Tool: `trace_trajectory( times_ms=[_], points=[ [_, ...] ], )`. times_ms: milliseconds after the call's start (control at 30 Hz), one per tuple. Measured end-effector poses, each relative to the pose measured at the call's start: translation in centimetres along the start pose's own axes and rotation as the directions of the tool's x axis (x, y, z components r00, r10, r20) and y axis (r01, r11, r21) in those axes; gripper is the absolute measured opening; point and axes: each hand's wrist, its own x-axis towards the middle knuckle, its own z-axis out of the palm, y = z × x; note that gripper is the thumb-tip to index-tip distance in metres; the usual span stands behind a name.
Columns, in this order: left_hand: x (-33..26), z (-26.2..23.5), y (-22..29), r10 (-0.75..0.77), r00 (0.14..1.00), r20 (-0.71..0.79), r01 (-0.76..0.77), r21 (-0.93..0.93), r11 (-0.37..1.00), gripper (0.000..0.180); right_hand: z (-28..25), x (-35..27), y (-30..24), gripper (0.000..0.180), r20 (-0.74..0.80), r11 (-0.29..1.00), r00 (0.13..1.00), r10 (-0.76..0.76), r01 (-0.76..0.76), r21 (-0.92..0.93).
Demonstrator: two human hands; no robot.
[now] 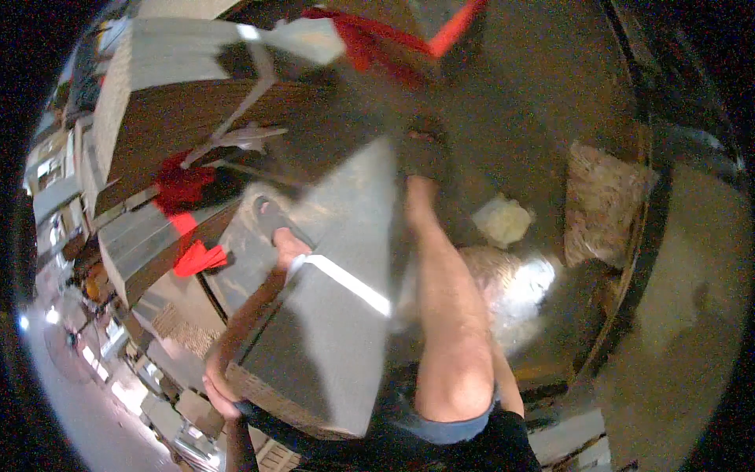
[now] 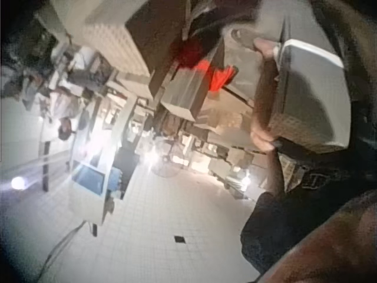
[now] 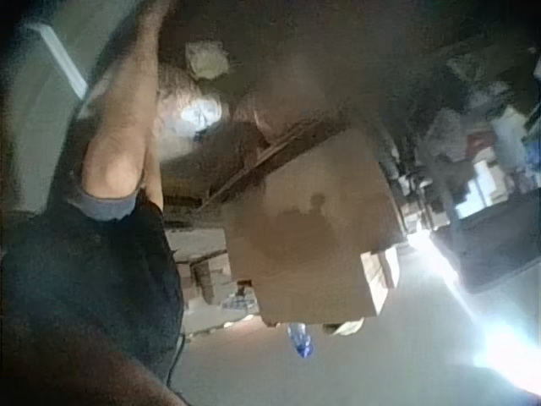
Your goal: The person picks up wooden pegs from a bag and inserts them into the holes of a wooden grid block by hand.
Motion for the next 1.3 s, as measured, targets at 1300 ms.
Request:
trace_trajectory(
  times_ms=[1300],
  points=[
    [-17.4, 5.8, 3.4, 0.552, 0.645, 0.528, -0.495, -0.262, 0.829, 0.032, -18.0, -50.3, -26.7, 0.015, 0.314, 0.994, 0.945, -0.087, 0.06, 0.093]
  ],
)
